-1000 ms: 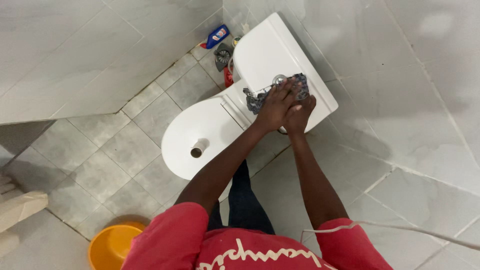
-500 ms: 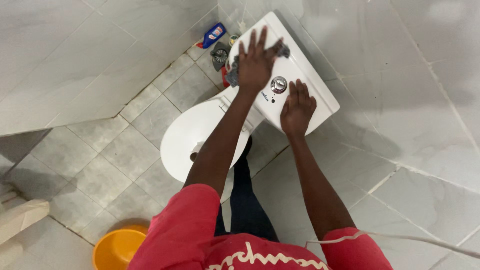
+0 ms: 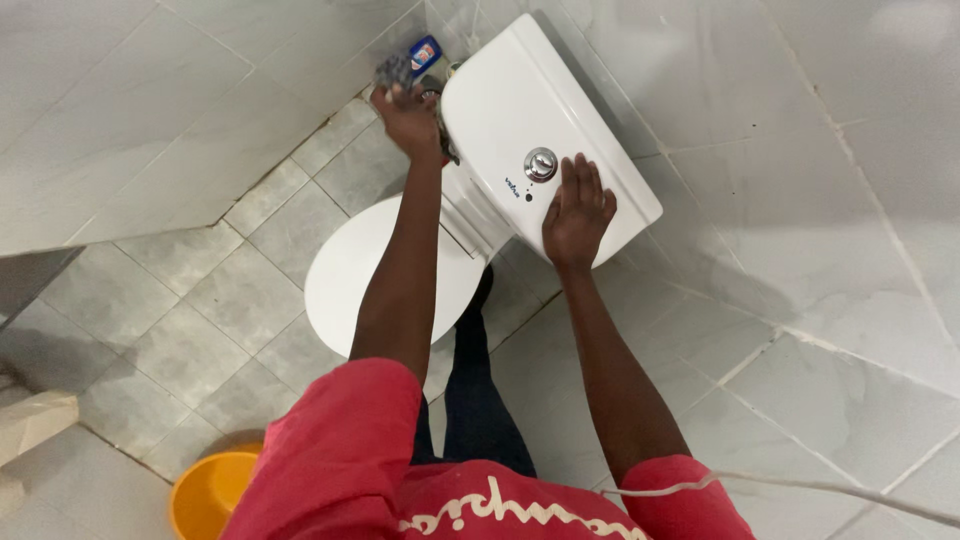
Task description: The person wipes the top and sides of a toilet tank with a cloth, moves a toilet paper roll, and then wipes the adjacent tiled wall surface.
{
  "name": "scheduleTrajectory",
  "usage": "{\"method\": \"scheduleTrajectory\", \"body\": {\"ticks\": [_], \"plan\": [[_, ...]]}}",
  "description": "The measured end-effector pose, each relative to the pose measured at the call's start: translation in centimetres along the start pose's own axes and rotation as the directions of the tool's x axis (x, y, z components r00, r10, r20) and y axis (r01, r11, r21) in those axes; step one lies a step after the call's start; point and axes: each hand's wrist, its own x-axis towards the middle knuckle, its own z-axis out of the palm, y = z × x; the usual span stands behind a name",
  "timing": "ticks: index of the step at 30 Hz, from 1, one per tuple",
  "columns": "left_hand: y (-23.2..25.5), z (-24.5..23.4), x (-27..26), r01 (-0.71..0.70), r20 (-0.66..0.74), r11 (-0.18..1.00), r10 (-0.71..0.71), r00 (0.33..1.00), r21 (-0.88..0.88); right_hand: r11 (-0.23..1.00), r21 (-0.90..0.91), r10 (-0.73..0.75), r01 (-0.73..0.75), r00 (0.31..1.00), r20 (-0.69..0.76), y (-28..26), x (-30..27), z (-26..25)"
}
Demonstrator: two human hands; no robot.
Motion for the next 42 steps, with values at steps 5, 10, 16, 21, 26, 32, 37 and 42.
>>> {"method": "scheduleTrajectory", "body": {"ticks": [5, 10, 16, 21, 26, 32, 37, 42], "plan": [[5.7, 0.9, -6.9, -0.631, 0.468, 0.330, 0.453, 0.758, 0.702, 1.000, -0.008, 0.010, -0.009, 1.000, 0.016, -0.1, 0.2, -0.2], [4.8, 7.4, -14.1, -0.803, 0.824, 0.284, 0.069, 0.562, 0.523, 0.999, -0.019, 0.037, -0.037, 0.999, 0.036, -0.3, 0.1, -0.3], [0.2, 8.7, -16.5, -0.911, 0.860, 0.354, -0.510, 0.003, 0.213, 0.998, -0.032, 0.057, -0.056, 0.997, 0.047, 0.2, 0.2, 0.2], [1.5, 10.3, -13.3, -0.949, 0.765, 0.310, -0.596, -0.245, -0.063, 1.000, 0.019, 0.003, -0.004, 1.000, 0.029, 0.0, 0.1, -0.4], [5.2, 12.5, -7.9, -0.999, 0.798, 0.020, -0.601, -0.042, -0.038, 1.000, 0.024, -0.007, 0.007, 1.000, 0.005, -0.4, 0.3, -0.7], [5.4, 11.6, -7.2, -0.934, 0.861, -0.291, -0.398, 0.316, 0.208, 1.000, 0.008, 0.011, -0.011, 1.000, 0.006, -0.4, 0.1, -0.5], [2.4, 6.8, -4.9, -0.599, 0.492, -0.311, -0.359, 0.793, 0.738, 1.000, 0.005, 0.001, -0.001, 1.000, -0.008, -0.4, 0.1, -0.3], [1.1, 1.1, -10.2, -0.476, 0.463, 0.400, 0.134, 0.876, 0.783, 0.997, -0.047, 0.064, -0.062, 0.997, 0.049, -0.7, 0.3, -0.2]]}}
